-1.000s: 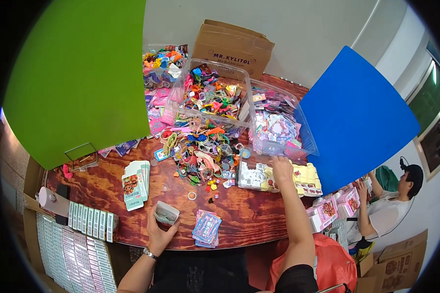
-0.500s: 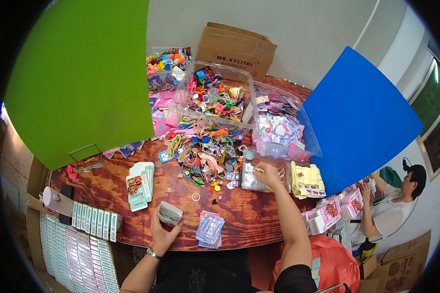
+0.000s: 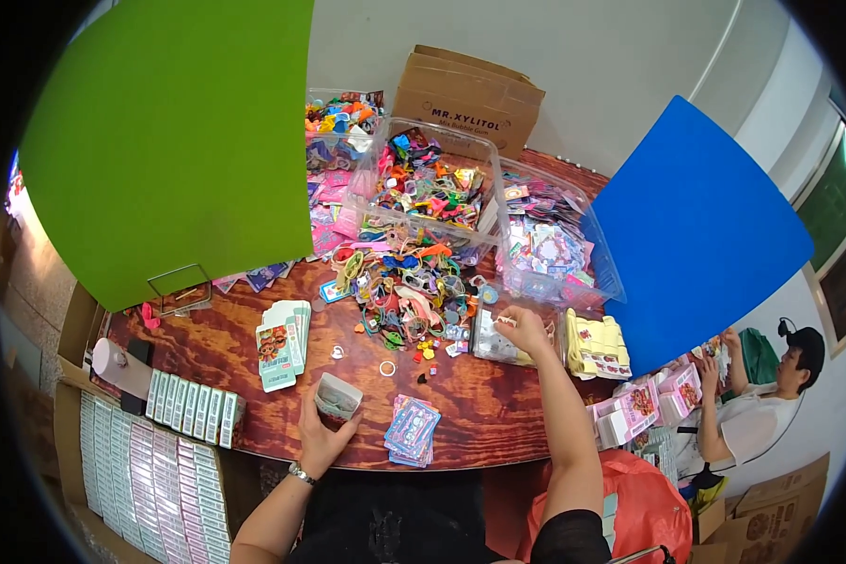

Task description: Packing small colorful toy items into white plastic containers at a table.

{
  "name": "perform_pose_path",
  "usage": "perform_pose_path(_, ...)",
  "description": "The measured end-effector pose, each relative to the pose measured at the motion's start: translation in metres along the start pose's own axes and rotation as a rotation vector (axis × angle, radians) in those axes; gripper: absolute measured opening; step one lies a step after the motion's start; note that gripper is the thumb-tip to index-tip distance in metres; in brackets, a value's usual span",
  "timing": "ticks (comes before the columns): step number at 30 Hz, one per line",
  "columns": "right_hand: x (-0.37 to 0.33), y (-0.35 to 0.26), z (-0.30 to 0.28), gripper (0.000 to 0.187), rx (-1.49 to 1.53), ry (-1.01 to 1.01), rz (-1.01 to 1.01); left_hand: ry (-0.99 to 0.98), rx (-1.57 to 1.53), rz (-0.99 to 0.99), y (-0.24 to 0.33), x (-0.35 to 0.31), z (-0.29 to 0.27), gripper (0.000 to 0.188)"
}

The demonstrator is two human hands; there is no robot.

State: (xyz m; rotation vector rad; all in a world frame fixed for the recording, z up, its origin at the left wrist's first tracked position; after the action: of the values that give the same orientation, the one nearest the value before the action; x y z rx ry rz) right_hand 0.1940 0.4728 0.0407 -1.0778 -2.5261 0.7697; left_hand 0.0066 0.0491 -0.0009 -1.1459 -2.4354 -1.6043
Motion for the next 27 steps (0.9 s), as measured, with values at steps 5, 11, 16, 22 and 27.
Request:
perform_pose_path(5, 0.014, 0.023, 0.022, 0.035, -0.032, 0.101, 0.124, -0.003, -0.016, 0.002, 0.003, 0.001, 0.004, 0.082)
perform_pose_path(11, 0.019, -0.004, 0.044, 0.036, -0.152, 0.08, 0.255, 0.006, 0.0, -0.01, -0.002, -0.001, 0.0, 0.08)
perform_pose_path(16, 0.018, 0.023, 0.032, 0.031, -0.067, 0.15, 0.182, 0.009, 0.0, 0.012, 0.0, 0.002, 0.004, 0.078)
perform_pose_path(22, 0.008, 0.01, 0.017, 0.025, -0.07, 0.22, 0.032, 0.003, -0.062, -0.034, -0.007, -0.001, 0.003, 0.079)
perform_pose_path(27, -0.005, -0.054, -0.012, 0.02, -0.09, 0.269, -0.097, 0.046, -0.034, 0.009, 0.008, 0.002, 0.0, 0.075)
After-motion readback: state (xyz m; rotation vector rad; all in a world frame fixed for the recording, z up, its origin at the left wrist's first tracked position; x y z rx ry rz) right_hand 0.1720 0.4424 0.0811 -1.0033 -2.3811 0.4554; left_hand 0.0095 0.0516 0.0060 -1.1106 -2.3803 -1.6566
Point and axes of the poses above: each hand's wrist, its own x-axis towards the middle knuckle, its own z-axis out of the palm, y = z × x, the point moved 2 cm from there along x, towards the middle knuckle, and after that the axes turned 3 degrees about x, right-handed, at the moved point
